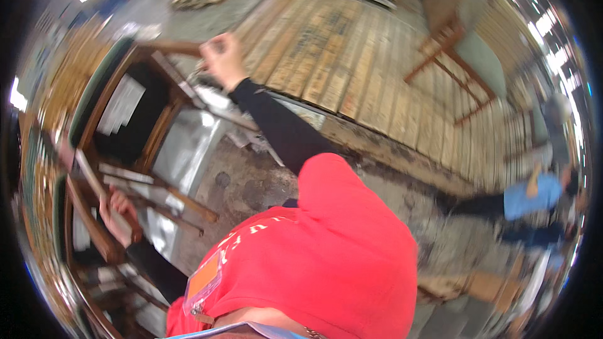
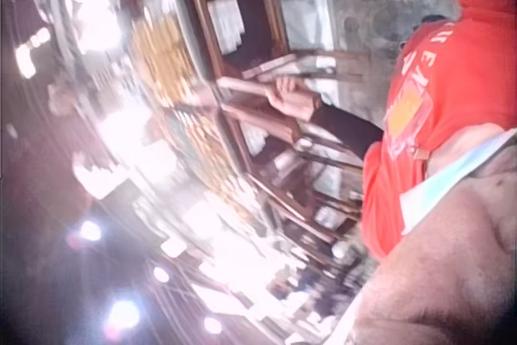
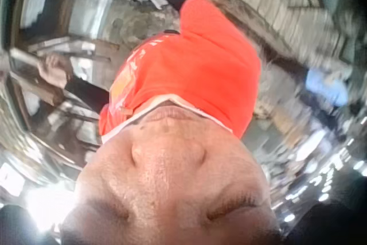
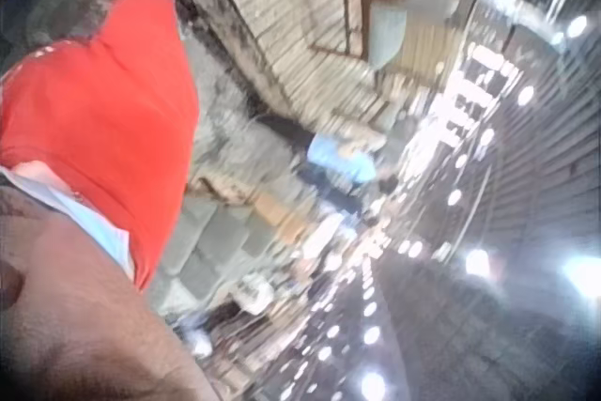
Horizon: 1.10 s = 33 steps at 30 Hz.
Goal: The person repeatedly lifts wooden chairs with upholstered seats, wipes the underside and legs with a cloth, and sets them down. The person handles multiple chairs one at a time, rotating them to access different surfaces.
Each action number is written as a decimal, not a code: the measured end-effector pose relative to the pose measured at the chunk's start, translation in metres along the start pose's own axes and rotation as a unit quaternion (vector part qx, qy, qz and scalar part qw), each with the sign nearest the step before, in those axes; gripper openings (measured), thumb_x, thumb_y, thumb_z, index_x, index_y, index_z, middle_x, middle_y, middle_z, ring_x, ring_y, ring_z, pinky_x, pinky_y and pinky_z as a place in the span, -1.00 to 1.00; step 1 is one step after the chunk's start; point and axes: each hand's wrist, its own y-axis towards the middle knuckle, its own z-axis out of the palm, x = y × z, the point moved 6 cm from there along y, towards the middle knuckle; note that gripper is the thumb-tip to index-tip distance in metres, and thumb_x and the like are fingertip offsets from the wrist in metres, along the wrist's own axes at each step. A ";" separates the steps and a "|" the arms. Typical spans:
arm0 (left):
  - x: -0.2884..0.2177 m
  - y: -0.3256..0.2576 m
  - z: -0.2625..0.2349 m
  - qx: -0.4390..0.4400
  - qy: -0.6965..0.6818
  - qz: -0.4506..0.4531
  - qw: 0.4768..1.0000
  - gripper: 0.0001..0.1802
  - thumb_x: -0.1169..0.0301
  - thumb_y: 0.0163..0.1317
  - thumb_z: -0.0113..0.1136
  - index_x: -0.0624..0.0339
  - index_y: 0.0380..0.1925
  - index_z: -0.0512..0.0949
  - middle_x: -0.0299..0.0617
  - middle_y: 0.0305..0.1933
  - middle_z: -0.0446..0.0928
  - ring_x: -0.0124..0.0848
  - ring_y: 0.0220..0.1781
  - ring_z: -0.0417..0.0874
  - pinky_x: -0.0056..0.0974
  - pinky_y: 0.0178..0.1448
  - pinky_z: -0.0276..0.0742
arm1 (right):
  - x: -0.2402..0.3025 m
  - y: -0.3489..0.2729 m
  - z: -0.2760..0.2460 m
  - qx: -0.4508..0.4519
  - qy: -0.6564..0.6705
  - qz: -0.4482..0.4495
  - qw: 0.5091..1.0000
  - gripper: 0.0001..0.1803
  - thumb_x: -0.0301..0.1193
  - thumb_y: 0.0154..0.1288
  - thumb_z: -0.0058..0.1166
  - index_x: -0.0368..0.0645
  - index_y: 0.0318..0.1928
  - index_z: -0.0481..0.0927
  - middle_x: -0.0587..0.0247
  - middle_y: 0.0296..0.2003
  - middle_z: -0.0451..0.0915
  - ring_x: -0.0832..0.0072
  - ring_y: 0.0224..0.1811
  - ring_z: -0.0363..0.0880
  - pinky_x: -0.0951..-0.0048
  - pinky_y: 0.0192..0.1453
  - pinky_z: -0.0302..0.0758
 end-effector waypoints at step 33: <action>0.121 0.062 -0.184 -0.504 0.094 -0.101 0.853 -0.07 -0.28 0.23 0.09 -0.03 0.47 0.15 -0.16 0.57 0.22 -0.12 0.55 0.28 0.15 0.47 0.31 | -0.151 0.137 0.006 0.195 0.007 0.319 0.927 -0.50 -0.14 0.52 -0.04 -0.18 0.28 0.33 -0.27 0.10 0.49 -0.02 -0.12 0.69 0.07 -0.13 0.67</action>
